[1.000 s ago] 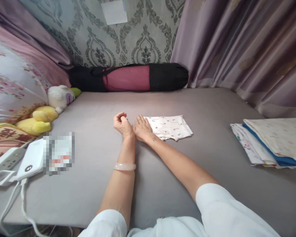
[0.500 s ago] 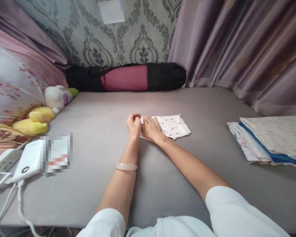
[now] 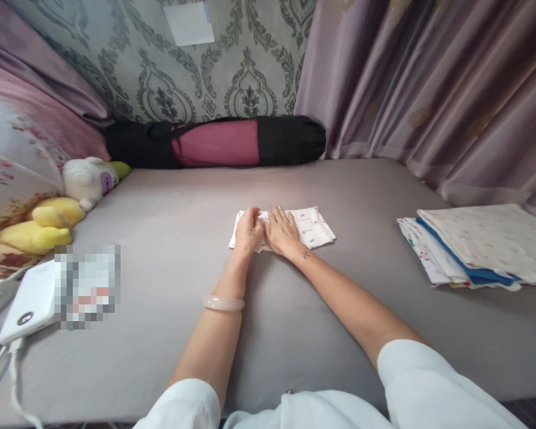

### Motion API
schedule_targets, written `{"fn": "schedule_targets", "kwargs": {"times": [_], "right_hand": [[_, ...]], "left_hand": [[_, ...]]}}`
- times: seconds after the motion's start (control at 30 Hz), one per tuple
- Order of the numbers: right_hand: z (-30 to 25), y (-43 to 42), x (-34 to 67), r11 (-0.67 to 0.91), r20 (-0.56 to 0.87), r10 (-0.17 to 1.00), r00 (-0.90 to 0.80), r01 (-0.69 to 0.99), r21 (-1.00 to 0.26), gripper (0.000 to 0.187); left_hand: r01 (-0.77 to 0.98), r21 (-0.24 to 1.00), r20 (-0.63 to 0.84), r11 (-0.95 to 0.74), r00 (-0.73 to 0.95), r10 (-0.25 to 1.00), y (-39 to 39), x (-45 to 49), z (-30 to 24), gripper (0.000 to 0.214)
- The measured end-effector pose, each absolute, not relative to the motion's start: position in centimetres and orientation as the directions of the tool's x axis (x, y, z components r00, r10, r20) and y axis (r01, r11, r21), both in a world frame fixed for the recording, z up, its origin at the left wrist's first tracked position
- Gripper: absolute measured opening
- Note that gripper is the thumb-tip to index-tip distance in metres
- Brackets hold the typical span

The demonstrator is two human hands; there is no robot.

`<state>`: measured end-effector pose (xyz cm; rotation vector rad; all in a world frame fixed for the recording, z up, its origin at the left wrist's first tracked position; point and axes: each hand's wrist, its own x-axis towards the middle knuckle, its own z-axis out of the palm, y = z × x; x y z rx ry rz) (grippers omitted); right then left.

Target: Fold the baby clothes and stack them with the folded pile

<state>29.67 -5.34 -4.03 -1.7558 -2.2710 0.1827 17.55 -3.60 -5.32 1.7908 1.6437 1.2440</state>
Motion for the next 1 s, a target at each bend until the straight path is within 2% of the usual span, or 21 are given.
{"fn": "schedule_targets", "kwargs": {"times": [0.17, 0.4, 0.53, 0.77, 1.0], "right_hand": [[-4.4, -5.3, 29.5, 0.247, 0.139, 0.966, -0.217, 0.931, -0.270, 0.054], [-3.5, -5.4, 31.3, 0.207, 0.146, 0.975, -0.169, 0.928, -0.308, 0.055], [-4.0, -5.4, 32.3, 0.164, 0.125, 0.983, -0.132, 0.942, -0.293, 0.055], [-4.4, -5.5, 32.2, 0.160, 0.130, 0.983, -0.127, 0.945, -0.286, 0.056], [-3.7, -5.7, 34.3, 0.159, 0.100, 0.985, -0.137, 0.952, -0.260, 0.057]], "left_hand": [[0.710, 0.652, 0.344, -0.265, 0.035, 0.938, -3.8, 17.7, -5.5, 0.032], [0.779, 0.502, 0.393, -0.375, 0.181, 0.901, -3.9, 17.8, -5.8, 0.032], [0.793, 0.424, 0.346, -0.438, 0.305, 0.887, -4.5, 18.4, -6.0, 0.034], [0.854, 0.349, 0.198, -0.387, 0.336, 0.921, -5.3, 19.0, -5.6, 0.040], [0.878, 0.303, 0.170, -0.371, 0.334, 0.927, -5.9, 19.4, -4.4, 0.046]]}}
